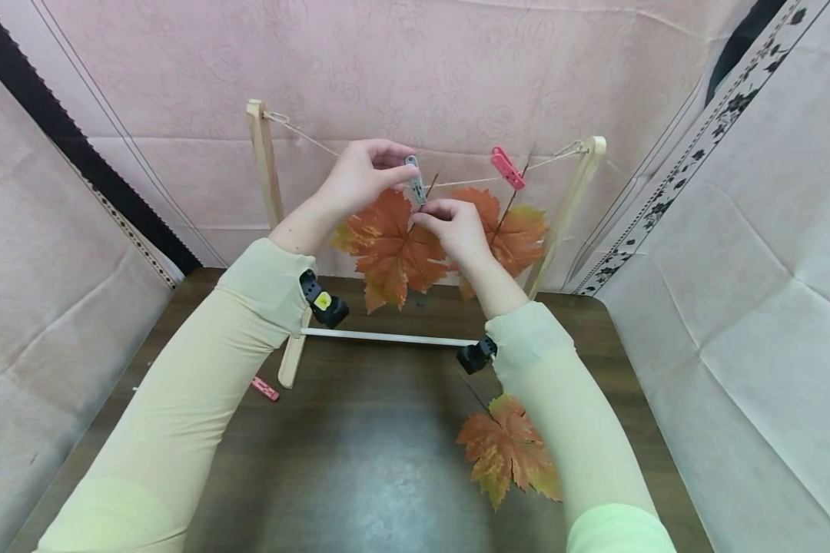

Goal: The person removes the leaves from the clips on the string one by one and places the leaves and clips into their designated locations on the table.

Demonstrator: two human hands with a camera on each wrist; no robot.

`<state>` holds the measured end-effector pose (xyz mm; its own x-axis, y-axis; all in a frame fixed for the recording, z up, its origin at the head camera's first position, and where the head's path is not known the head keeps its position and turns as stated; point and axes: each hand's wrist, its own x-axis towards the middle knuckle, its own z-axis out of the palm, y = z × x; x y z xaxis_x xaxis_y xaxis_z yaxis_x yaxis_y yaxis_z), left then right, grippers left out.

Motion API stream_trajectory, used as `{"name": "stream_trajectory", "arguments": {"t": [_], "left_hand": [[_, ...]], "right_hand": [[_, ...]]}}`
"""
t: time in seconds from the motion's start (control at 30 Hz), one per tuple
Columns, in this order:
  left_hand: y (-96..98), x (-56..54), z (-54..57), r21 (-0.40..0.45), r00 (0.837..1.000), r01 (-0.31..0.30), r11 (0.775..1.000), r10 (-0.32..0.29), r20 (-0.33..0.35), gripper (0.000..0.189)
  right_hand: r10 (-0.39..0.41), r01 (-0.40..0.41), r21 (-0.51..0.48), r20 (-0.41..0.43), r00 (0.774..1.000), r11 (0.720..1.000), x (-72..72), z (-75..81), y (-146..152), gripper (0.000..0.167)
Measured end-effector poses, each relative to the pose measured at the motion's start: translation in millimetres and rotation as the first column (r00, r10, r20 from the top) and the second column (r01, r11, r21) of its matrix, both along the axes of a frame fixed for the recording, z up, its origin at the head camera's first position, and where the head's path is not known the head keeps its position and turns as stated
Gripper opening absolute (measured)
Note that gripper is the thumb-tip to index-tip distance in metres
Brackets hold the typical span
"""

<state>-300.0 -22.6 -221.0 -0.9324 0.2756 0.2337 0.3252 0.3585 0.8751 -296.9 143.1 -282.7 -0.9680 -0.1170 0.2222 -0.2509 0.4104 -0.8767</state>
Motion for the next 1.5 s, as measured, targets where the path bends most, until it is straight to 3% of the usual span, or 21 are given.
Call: {"name": "stream_trajectory", "arguments": {"t": [0.3, 0.57, 0.8, 1.03, 1.23, 1.5], "left_hand": [[1.0, 2.9, 0.9, 0.023, 1.0, -0.015, 1.0, 0.015, -0.023, 0.033], [-1.8, 5.3, -1.2, 0.164, 1.0, -0.025, 0.986, 0.023, 0.012, 0.032], [-5.5, 8.4, 0.5, 0.342, 0.998, 0.009, 0.94, -0.03, 0.057, 0.03], [-11.1, 10.1, 4.0, 0.435, 0.998, 0.01, 0.901, -0.037, 0.055, 0.027], [-18.6, 9.4, 3.4, 0.56, 0.997, 0.013, 0.828, -0.053, 0.055, 0.027], [-29.2, 10.7, 1.1, 0.58, 0.997, 0.0, 0.815, -0.047, 0.066, 0.027]], "right_hand": [[-0.015, 0.015, 0.004, 0.007, 1.0, 1.0, 4.2, 2.3, 3, 0.022], [0.021, -0.018, 0.034, -0.066, 0.998, 0.999, 8.9, 3.8, 6, 0.02], [0.043, -0.037, 0.077, -0.075, 0.996, 0.996, 14.9, 5.1, 8, 0.018], [0.051, -0.045, 0.095, -0.062, 0.997, 0.994, 17.6, 4.8, 12, 0.019], [0.087, -0.079, 0.106, -0.072, 0.994, 0.991, 17.9, 1.6, 14, 0.019], [0.116, -0.11, 0.133, -0.037, 0.993, 0.985, 19.6, -0.2, 17, 0.018]]}}
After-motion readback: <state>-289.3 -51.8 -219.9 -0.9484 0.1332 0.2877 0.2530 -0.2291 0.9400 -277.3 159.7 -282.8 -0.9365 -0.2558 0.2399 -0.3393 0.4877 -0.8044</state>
